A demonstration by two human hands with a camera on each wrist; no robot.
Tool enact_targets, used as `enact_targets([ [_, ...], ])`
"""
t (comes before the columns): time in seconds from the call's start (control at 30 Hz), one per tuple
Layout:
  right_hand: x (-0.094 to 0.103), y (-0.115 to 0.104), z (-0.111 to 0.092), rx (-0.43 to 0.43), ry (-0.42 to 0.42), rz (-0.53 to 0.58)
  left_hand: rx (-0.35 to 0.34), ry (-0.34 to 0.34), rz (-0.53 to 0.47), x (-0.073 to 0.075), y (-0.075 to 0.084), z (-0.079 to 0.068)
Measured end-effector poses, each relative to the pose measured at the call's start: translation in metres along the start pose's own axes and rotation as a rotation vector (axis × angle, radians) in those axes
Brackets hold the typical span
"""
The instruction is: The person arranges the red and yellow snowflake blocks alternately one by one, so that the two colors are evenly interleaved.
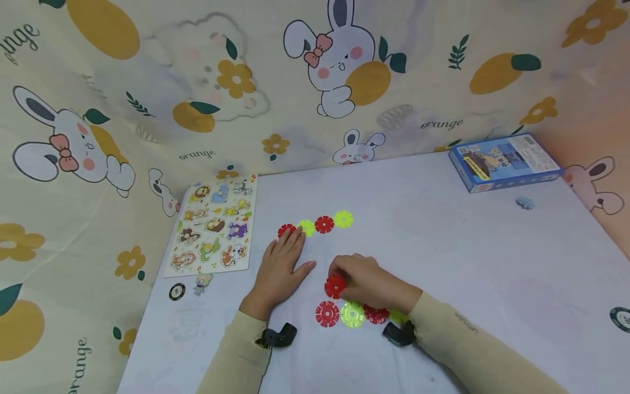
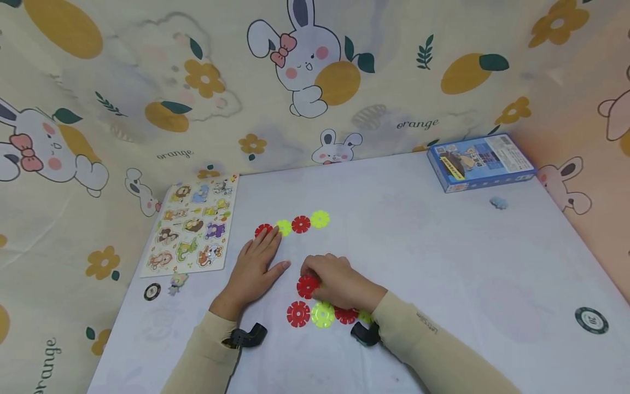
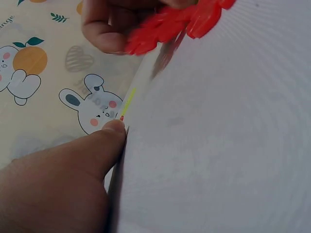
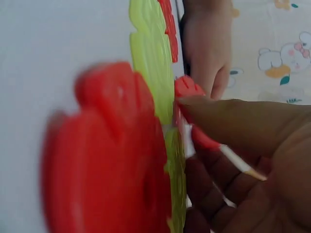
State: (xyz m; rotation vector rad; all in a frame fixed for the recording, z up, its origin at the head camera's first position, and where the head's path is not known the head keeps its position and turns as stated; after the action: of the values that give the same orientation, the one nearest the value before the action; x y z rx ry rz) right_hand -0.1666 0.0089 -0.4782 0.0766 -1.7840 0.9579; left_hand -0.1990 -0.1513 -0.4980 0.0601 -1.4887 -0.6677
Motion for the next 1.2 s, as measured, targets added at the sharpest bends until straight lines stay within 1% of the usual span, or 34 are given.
enact_targets([
  [0.13, 0.01, 0.01, 0.0, -0.031, 0.011, 0.177, 0.004, -0.005, 0.007, -0.002, -0.001, 0.0],
  [0.17, 0.014, 0.015, -0.001, -0.058, 0.022, 0.222, 0.005, -0.006, 0.008, -0.003, -0.001, 0.0],
  [0.23, 0.026, 0.028, -0.001, -0.106, 0.073, 0.261, 0.005, -0.009, 0.009, -0.003, -0.001, 0.0],
  [0.33, 0.044, 0.054, -0.003, -0.209, 0.149, 0.281, 0.003, -0.007, 0.009, -0.003, -0.001, 0.0],
  [0.43, 0.058, 0.084, -0.005, -0.29, 0.22, 0.256, -0.001, -0.004, 0.011, -0.003, -0.001, 0.0],
  [0.57, 0.069, 0.121, -0.011, -0.41, 0.29, 0.289, -0.001, -0.006, 0.008, -0.003, -0.001, 0.0],
  [0.67, 0.074, 0.137, -0.015, -0.464, 0.334, 0.316, 0.002, -0.009, 0.009, -0.002, -0.001, 0.0],
  [0.73, 0.076, 0.138, -0.017, -0.467, 0.343, 0.271, 0.003, -0.01, 0.01, -0.002, -0.001, -0.001],
  [0.8, 0.076, 0.13, -0.016, -0.425, 0.316, 0.168, 0.002, -0.012, 0.01, -0.002, -0.001, -0.001],
  [0.93, 0.068, 0.106, -0.011, -0.3, 0.208, -0.159, -0.002, -0.011, 0.006, -0.002, -0.001, 0.0],
  [1.0, 0.063, 0.098, -0.008, -0.266, 0.161, -0.295, -0.004, -0.006, 0.004, -0.002, -0.001, 0.0],
  [1.1, 0.059, 0.094, -0.002, -0.262, 0.109, -0.385, -0.005, -0.003, 0.008, -0.002, -0.002, 0.0],
  [1.2, 0.057, 0.094, 0.005, -0.268, 0.076, -0.385, -0.004, -0.004, 0.008, -0.003, -0.003, 0.0],
])
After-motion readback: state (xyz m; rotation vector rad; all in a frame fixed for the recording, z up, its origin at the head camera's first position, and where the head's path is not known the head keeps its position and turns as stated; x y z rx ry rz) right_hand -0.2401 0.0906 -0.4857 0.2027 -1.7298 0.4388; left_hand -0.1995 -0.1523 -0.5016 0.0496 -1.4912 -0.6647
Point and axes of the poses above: each hand's wrist, its own z-axis towards the middle knuckle, its own x-axis out of the back of the hand, y = z × x, the point moved 9 cm from there along z, towards the middle knuckle, and after that the axes turned 12 degrees about -z, right-handed, at the moved point
